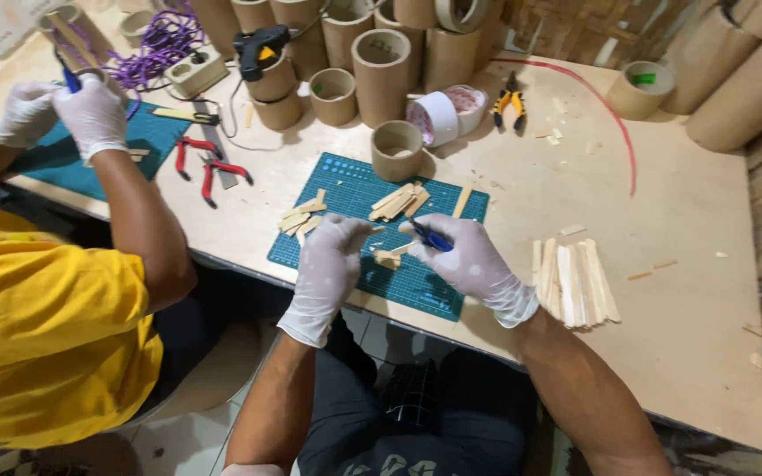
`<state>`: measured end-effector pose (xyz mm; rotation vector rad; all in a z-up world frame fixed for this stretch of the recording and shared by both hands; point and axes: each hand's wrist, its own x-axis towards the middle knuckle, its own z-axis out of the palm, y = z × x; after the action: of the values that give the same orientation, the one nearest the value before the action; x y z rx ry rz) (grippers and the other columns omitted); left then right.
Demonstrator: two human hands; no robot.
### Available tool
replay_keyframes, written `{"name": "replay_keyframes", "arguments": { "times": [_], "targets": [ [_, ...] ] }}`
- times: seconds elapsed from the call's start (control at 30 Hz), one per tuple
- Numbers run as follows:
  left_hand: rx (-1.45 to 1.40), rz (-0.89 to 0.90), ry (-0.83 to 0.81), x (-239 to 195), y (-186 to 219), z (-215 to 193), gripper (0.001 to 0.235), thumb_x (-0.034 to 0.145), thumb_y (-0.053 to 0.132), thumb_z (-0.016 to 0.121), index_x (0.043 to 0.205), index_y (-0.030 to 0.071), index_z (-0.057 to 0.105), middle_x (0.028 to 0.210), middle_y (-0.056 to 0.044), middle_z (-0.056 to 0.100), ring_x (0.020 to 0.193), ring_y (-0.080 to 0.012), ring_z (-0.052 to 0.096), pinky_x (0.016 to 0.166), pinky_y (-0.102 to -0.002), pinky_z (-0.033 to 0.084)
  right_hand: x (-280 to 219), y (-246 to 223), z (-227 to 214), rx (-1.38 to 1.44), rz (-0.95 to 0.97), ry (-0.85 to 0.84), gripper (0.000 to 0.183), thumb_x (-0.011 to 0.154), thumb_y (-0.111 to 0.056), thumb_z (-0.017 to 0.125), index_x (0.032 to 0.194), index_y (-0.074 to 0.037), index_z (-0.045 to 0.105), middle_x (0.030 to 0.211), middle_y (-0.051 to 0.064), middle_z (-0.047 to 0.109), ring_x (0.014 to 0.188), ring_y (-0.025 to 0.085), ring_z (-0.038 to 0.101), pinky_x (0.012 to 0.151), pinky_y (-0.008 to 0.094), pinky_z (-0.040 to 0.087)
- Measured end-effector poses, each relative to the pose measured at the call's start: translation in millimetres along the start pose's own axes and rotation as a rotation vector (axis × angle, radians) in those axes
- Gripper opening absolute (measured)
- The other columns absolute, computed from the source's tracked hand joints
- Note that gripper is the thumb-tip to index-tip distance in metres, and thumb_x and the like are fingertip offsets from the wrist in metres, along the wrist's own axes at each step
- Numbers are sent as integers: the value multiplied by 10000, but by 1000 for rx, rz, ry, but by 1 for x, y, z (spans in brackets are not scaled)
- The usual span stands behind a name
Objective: Cutting small wooden craft sticks into smaller pieces using a pair of pliers on a cutting mat.
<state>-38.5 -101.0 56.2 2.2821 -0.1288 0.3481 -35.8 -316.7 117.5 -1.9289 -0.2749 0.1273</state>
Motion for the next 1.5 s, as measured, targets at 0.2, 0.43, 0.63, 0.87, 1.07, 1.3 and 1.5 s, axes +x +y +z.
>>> {"name": "replay_keyframes", "arguments": {
  "times": [0.2, 0.43, 0.63, 0.87, 1.07, 1.3, 1.5],
  "targets": [
    [151, 73, -194, -8, 54, 10, 189, 956, 121, 666, 951, 265, 789, 892, -4, 657, 838, -279, 727, 753, -404, 606, -4, 4, -11, -168, 91, -1, 190, 831, -107, 776, 1018, -130, 794, 875, 110, 786, 842, 259, 755, 784, 358, 589],
    [-169, 43, -192, -11, 54, 12, 178, 959, 108, 686, 1002, 246, 790, 904, 1, 700, 859, -221, 737, 755, -331, 600, -6, 39, -12, -162, 188, 2, 177, 803, -201, 783, 979, -202, 797, 813, 0, 754, 796, 115, 681, 760, 289, 572],
    [-710, 6, -265, -10, 56, 0, 312, 877, 115, 790, 1187, 145, 774, 1008, -62, 734, 912, -140, 671, 854, -336, 581, -19, 24, -16, 447, 287, -26, 62, 852, -63, 747, 912, -50, 753, 713, 106, 694, 697, 196, 671, 719, 300, 575],
    [-1015, -30, -264, -7, 45, 28, 160, 872, 91, 797, 1015, 20, 809, 941, -135, 750, 896, -174, 664, 841, -349, 591, -22, 15, -17, 402, 220, 4, 153, 817, -50, 807, 956, -9, 755, 692, 120, 692, 687, 195, 685, 701, 293, 559],
    [-1109, -418, -411, -5, 47, 35, 204, 899, 122, 788, 1028, -33, 758, 874, -165, 754, 805, -256, 758, 779, -409, 656, -25, 17, -43, 72, 59, 0, 178, 789, -55, 838, 956, -90, 790, 795, 52, 736, 769, 129, 659, 771, 268, 549],
    [-1094, -524, -533, 6, 75, 32, 211, 858, 55, 788, 1013, -79, 734, 826, -202, 740, 738, -349, 775, 687, -440, 677, -12, 23, -59, -415, -247, -94, 195, 842, -220, 811, 1031, -183, 777, 962, 52, 778, 933, 289, 751, 896, 413, 571],
    [-1144, -525, -583, 15, 62, 41, 207, 795, -12, 824, 972, -91, 751, 836, -264, 747, 722, -363, 770, 676, -440, 678, -2, 44, -58, -611, -418, -21, 244, 874, -287, 788, 1098, -213, 725, 930, -11, 758, 901, 221, 744, 901, 357, 562]
  ]
}}
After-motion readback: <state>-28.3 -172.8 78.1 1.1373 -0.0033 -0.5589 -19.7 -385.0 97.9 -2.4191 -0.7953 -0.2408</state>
